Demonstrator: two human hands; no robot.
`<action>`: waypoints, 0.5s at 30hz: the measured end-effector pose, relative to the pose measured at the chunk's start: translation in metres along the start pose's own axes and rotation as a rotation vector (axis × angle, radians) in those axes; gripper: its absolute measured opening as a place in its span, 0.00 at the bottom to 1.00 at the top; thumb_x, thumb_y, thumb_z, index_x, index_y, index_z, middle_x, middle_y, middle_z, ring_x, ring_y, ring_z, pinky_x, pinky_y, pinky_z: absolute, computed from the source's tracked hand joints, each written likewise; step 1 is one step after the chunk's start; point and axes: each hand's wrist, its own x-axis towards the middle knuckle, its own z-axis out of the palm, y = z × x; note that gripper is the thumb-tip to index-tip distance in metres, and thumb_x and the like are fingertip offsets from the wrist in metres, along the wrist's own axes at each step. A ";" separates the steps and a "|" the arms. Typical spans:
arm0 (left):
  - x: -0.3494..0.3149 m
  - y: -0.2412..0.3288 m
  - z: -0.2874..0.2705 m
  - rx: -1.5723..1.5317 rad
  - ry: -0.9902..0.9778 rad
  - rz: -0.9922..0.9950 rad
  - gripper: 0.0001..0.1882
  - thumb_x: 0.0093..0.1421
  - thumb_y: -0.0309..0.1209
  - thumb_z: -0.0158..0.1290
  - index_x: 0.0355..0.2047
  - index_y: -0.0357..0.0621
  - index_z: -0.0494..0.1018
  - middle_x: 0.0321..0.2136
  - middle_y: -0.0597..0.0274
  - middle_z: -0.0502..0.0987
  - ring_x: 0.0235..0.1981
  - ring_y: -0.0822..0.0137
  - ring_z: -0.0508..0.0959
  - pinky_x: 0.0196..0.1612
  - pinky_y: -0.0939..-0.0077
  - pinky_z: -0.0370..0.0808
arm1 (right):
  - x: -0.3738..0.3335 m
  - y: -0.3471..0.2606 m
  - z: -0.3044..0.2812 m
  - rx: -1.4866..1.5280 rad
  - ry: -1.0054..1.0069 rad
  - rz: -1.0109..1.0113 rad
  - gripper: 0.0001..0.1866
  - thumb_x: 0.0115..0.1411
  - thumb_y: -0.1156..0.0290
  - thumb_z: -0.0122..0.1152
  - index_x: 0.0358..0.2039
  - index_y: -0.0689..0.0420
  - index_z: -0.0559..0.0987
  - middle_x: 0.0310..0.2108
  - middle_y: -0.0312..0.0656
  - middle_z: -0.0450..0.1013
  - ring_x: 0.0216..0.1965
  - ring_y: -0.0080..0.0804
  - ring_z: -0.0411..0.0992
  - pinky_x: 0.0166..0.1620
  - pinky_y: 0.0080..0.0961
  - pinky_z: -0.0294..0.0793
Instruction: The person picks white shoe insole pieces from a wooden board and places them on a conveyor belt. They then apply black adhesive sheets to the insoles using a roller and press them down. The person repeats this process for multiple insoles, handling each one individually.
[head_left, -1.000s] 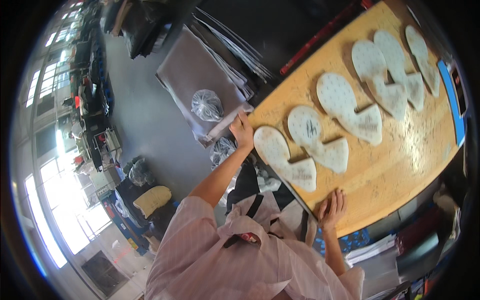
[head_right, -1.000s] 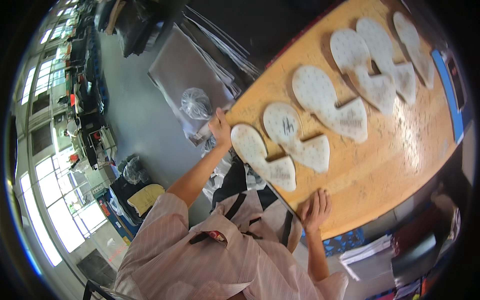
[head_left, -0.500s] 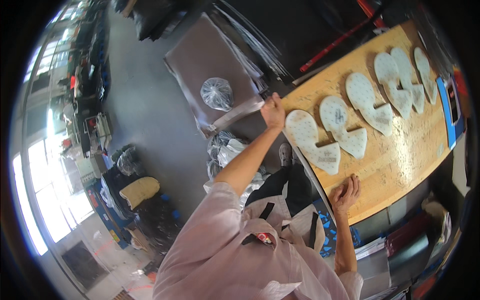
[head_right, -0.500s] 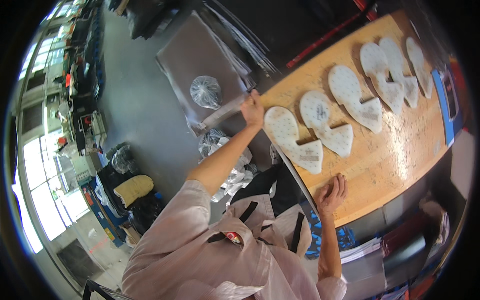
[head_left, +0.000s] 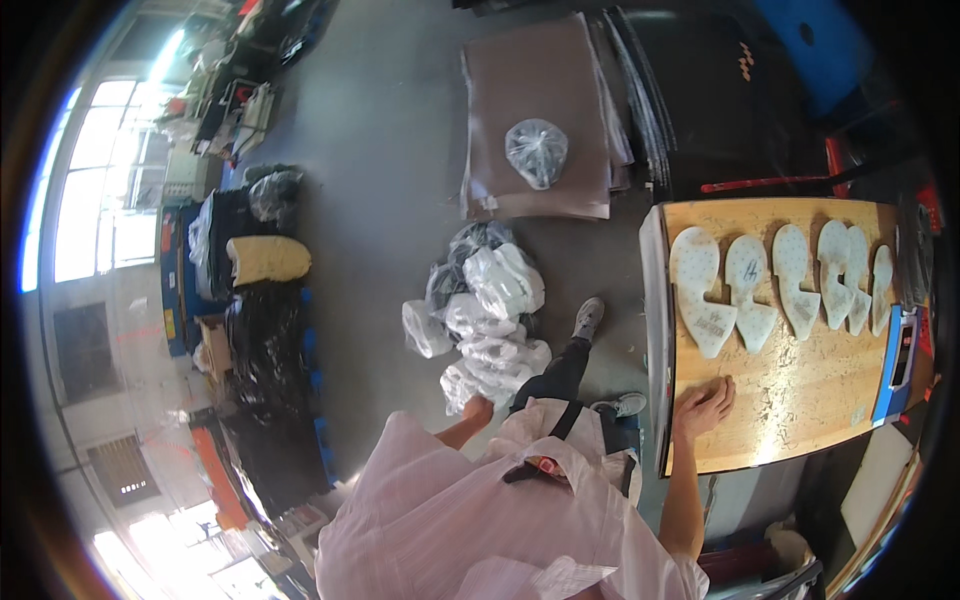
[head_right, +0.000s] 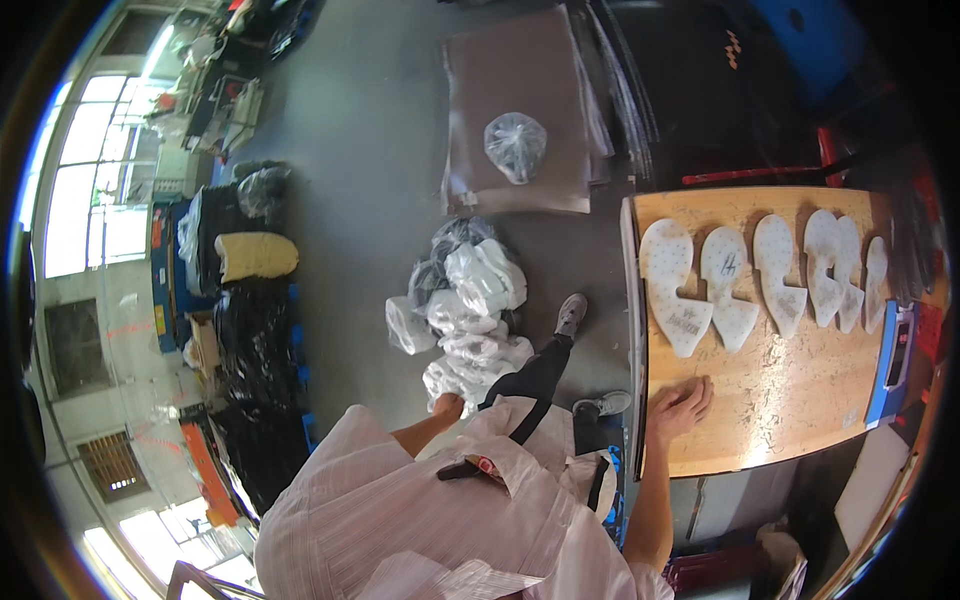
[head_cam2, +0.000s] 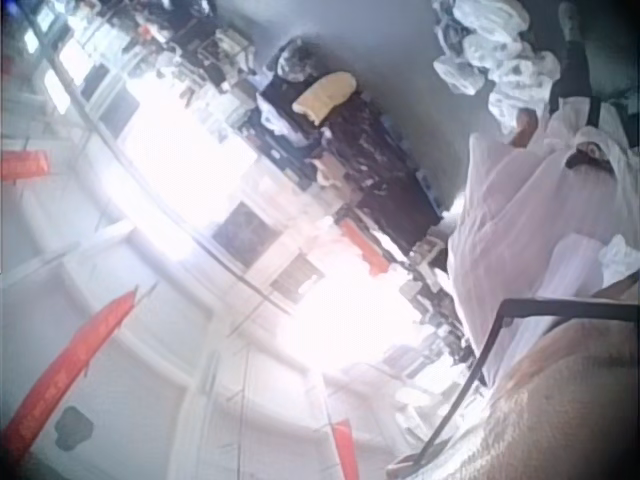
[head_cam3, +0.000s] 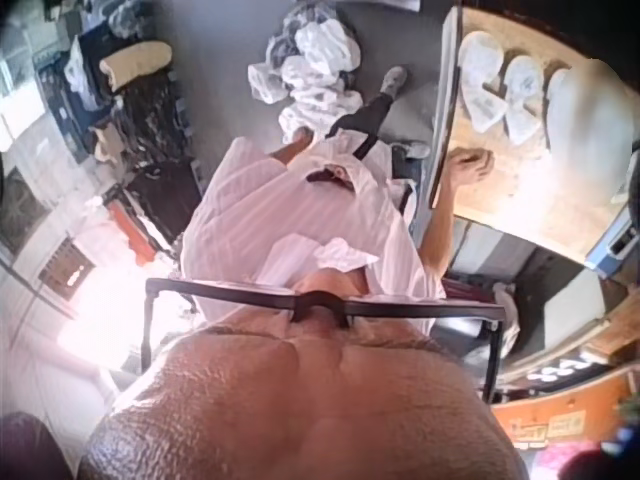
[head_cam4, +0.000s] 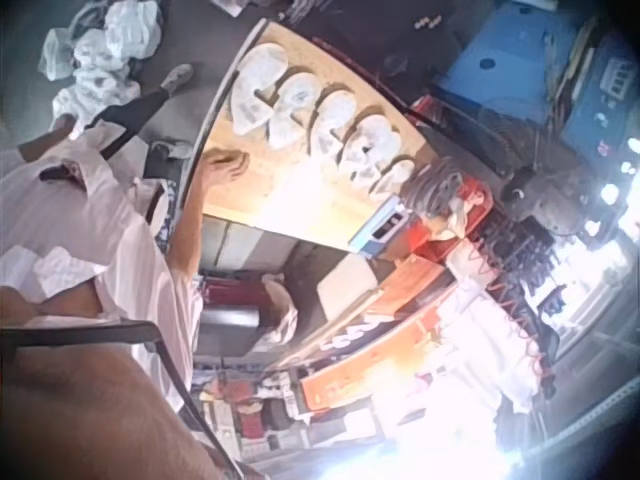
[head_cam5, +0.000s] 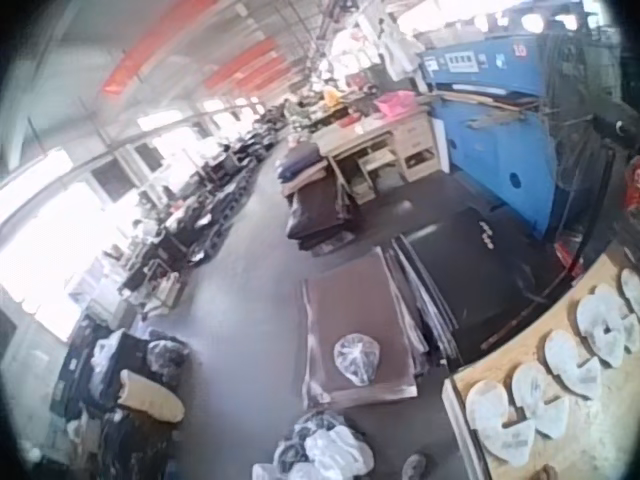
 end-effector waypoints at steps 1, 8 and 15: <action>-0.018 -0.037 0.017 -0.030 0.043 -0.114 0.21 0.61 0.41 0.51 0.38 0.35 0.83 0.44 0.34 0.82 0.49 0.36 0.81 0.52 0.45 0.77 | -0.001 0.000 0.000 0.010 0.008 -0.007 0.26 0.66 0.71 0.54 0.64 0.63 0.69 0.66 0.54 0.66 0.68 0.58 0.62 0.69 0.52 0.59; -0.064 -0.136 0.142 -0.095 -0.217 0.031 0.18 0.66 0.42 0.51 0.37 0.41 0.83 0.34 0.48 0.85 0.31 0.55 0.85 0.35 0.63 0.81 | 0.002 0.008 -0.006 0.102 -0.010 -0.090 0.25 0.67 0.69 0.56 0.63 0.65 0.69 0.66 0.55 0.66 0.67 0.60 0.62 0.68 0.53 0.61; -0.036 -0.069 0.126 -0.230 -0.302 0.118 0.17 0.66 0.41 0.54 0.39 0.40 0.84 0.33 0.54 0.85 0.30 0.63 0.84 0.33 0.69 0.79 | -0.039 0.057 -0.080 0.124 -0.132 -0.056 0.18 0.66 0.74 0.61 0.54 0.69 0.76 0.55 0.59 0.74 0.57 0.60 0.70 0.60 0.48 0.71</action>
